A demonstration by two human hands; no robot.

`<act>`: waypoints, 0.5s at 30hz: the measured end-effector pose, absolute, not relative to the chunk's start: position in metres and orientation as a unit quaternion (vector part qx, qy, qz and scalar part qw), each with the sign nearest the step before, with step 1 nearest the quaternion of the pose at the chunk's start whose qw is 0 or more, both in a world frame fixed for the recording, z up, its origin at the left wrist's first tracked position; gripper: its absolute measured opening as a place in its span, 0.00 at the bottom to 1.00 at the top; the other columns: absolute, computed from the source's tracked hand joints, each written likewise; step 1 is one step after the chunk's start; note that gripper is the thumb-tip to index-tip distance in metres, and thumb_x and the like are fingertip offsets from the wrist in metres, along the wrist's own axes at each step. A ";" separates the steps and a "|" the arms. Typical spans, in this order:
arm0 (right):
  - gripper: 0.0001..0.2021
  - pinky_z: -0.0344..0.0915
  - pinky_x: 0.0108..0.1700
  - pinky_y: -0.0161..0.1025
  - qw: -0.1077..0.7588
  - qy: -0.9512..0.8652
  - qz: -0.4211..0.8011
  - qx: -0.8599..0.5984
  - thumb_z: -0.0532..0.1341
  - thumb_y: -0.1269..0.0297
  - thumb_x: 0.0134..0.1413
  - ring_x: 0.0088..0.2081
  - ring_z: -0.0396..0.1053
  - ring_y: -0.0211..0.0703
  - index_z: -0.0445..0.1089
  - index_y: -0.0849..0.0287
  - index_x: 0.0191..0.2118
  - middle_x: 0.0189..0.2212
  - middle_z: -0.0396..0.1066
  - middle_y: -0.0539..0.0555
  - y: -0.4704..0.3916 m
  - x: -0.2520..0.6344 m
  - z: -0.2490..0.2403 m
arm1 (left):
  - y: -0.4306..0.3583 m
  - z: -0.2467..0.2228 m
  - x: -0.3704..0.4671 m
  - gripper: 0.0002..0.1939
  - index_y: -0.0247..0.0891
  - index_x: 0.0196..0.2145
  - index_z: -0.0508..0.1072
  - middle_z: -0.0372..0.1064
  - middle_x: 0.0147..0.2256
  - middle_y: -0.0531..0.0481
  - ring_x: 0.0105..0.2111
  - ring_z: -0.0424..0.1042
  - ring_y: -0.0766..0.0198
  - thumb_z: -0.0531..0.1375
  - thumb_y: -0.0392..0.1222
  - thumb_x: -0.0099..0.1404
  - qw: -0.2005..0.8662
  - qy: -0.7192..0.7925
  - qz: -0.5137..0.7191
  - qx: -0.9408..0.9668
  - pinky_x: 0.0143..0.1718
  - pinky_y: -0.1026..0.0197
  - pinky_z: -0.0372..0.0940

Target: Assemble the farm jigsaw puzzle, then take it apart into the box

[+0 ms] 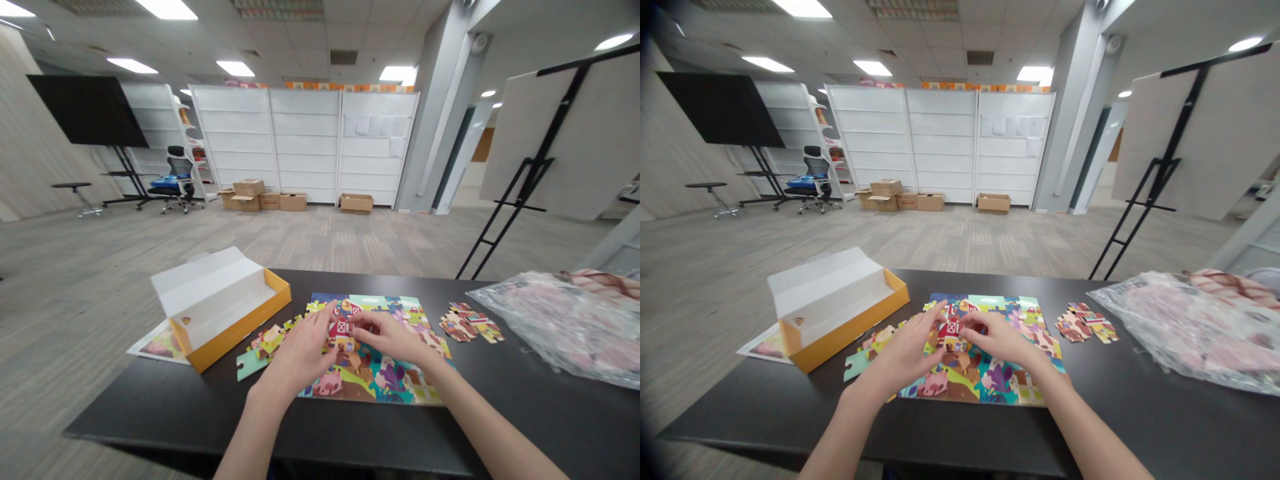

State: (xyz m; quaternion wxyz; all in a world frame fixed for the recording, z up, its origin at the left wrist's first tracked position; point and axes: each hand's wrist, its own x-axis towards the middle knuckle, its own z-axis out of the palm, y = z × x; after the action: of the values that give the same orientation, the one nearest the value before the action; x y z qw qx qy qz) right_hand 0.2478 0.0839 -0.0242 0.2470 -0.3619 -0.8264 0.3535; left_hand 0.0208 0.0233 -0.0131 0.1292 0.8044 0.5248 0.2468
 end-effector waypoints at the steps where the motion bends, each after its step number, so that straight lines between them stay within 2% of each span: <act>1: 0.13 0.68 0.38 0.38 0.246 -0.823 0.368 -0.356 0.59 0.56 0.64 0.36 0.73 0.42 0.74 0.56 0.46 0.37 0.78 0.53 0.083 0.247 -0.025 | 0.024 -0.014 0.023 0.38 0.41 0.67 0.52 0.67 0.57 0.40 0.57 0.67 0.50 0.59 0.36 0.61 0.131 0.521 0.251 0.805 0.59 0.47 0.62; 9: 0.17 0.65 0.33 0.36 0.253 -0.791 0.425 -0.359 0.61 0.50 0.60 0.29 0.68 0.38 0.74 0.60 0.42 0.28 0.73 0.50 0.086 0.246 -0.026 | 0.027 -0.015 0.031 0.37 0.40 0.67 0.53 0.69 0.54 0.41 0.55 0.69 0.52 0.58 0.35 0.61 0.120 0.504 0.264 0.813 0.58 0.49 0.63; 15: 0.13 0.69 0.39 0.38 0.271 -0.778 0.427 -0.371 0.61 0.55 0.60 0.34 0.73 0.41 0.74 0.58 0.43 0.34 0.76 0.52 0.088 0.249 -0.029 | 0.027 -0.019 0.019 0.36 0.40 0.66 0.56 0.66 0.59 0.39 0.59 0.66 0.50 0.59 0.36 0.61 0.109 0.513 0.256 0.812 0.60 0.48 0.62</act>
State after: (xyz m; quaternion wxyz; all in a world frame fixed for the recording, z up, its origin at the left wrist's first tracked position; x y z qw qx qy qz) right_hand 0.2495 0.0879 -0.0286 0.2714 -0.3715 -0.7783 0.4274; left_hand 0.0194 0.0272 -0.0192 0.1087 0.8121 0.5130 0.2559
